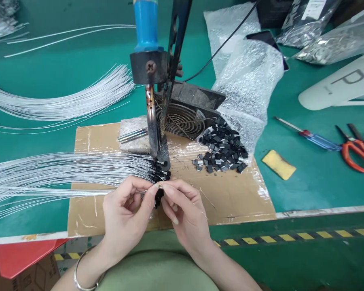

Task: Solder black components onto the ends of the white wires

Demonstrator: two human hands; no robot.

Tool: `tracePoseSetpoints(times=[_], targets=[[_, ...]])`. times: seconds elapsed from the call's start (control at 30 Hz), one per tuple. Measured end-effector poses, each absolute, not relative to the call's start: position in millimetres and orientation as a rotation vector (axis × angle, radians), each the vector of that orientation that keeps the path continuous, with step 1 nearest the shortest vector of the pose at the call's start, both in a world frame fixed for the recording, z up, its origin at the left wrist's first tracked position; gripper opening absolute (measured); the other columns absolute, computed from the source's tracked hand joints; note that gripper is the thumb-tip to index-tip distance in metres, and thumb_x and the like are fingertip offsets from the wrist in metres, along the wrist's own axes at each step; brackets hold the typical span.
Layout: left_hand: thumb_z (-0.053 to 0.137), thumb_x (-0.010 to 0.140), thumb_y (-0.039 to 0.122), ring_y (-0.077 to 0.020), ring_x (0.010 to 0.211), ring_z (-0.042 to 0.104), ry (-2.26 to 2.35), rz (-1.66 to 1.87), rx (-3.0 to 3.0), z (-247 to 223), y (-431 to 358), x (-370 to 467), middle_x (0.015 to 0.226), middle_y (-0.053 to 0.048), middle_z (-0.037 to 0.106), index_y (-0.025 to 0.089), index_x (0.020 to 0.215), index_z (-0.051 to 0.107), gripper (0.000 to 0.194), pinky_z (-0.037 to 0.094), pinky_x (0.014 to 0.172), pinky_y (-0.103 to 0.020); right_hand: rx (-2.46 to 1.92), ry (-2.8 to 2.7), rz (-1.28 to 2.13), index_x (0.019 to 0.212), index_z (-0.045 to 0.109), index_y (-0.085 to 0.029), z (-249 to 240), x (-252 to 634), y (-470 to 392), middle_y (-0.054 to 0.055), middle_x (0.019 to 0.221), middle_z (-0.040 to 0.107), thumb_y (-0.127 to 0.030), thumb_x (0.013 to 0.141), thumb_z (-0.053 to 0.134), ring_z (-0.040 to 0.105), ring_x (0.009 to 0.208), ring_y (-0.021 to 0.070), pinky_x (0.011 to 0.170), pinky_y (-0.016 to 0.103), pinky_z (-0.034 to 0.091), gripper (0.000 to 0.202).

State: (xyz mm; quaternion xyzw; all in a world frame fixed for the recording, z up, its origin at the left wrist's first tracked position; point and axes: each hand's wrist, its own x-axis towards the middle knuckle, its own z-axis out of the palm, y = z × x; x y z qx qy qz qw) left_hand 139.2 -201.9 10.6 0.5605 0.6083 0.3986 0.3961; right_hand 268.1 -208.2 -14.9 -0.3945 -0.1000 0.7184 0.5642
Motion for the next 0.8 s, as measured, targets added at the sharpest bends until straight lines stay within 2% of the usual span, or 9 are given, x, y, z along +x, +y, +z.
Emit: tracePoseSetpoints(times=[0.1,0.23,0.37,0.43,0.8], targets=[[0.072,0.094,0.020,-0.0070,0.054,0.051,1.529,1.016,1.393,10.4,-201.2,138.8,0.065,0.003,0.065,0.020,0.082,0.069,0.012,0.039,0.049,-0.016,-0.939,-0.258,1.681,0.081,0.087,-0.022,-15.8,268.5,-208.2,-0.008,0.054,0.045,-0.032,0.081,0.085,0.036,0.038,0.0017,0.036,0.017,0.022,0.010],[0.073,0.094,0.020,-0.0058,0.054,0.048,1.514,1.060,1.356,9.6,-199.3,137.7,0.065,0.005,0.065,0.020,0.083,0.071,0.011,0.040,0.049,-0.014,-0.933,-0.342,1.715,0.093,0.088,-0.025,-18.8,272.4,-209.4,-0.007,0.057,0.048,-0.040,0.087,0.083,0.045,0.037,0.0036,0.034,0.017,0.030,0.017],[0.074,0.093,0.020,-0.0055,0.054,0.047,1.514,1.072,1.336,9.3,-198.5,137.0,0.065,0.005,0.064,0.020,0.083,0.071,0.010,0.039,0.049,-0.013,-0.982,-0.470,1.661,0.094,0.088,-0.027,-22.9,276.5,-212.6,-0.003,0.077,0.063,-0.037,0.090,0.082,0.054,0.040,0.0023,0.036,0.017,0.037,0.012],[0.075,0.093,0.020,-0.0059,0.054,0.047,1.513,1.071,1.341,9.3,-199.0,136.7,0.065,0.005,0.064,0.020,0.084,0.071,0.009,0.039,0.049,-0.014,-1.003,-0.515,1.629,0.093,0.087,-0.027,-24.0,277.6,-213.3,-0.002,0.082,0.065,-0.033,0.091,0.082,0.055,0.040,0.0015,0.037,0.017,0.037,0.009],[0.074,0.094,0.021,-0.0077,0.054,0.047,1.504,1.038,1.383,10.2,-200.2,135.7,0.065,0.003,0.063,0.021,0.084,0.071,0.010,0.036,0.048,-0.019,-1.045,-0.510,1.582,0.085,0.086,-0.025,-19.4,277.2,-210.8,-0.003,0.076,0.063,-0.030,0.087,0.084,0.053,0.039,0.0039,0.036,0.020,0.036,0.006]])
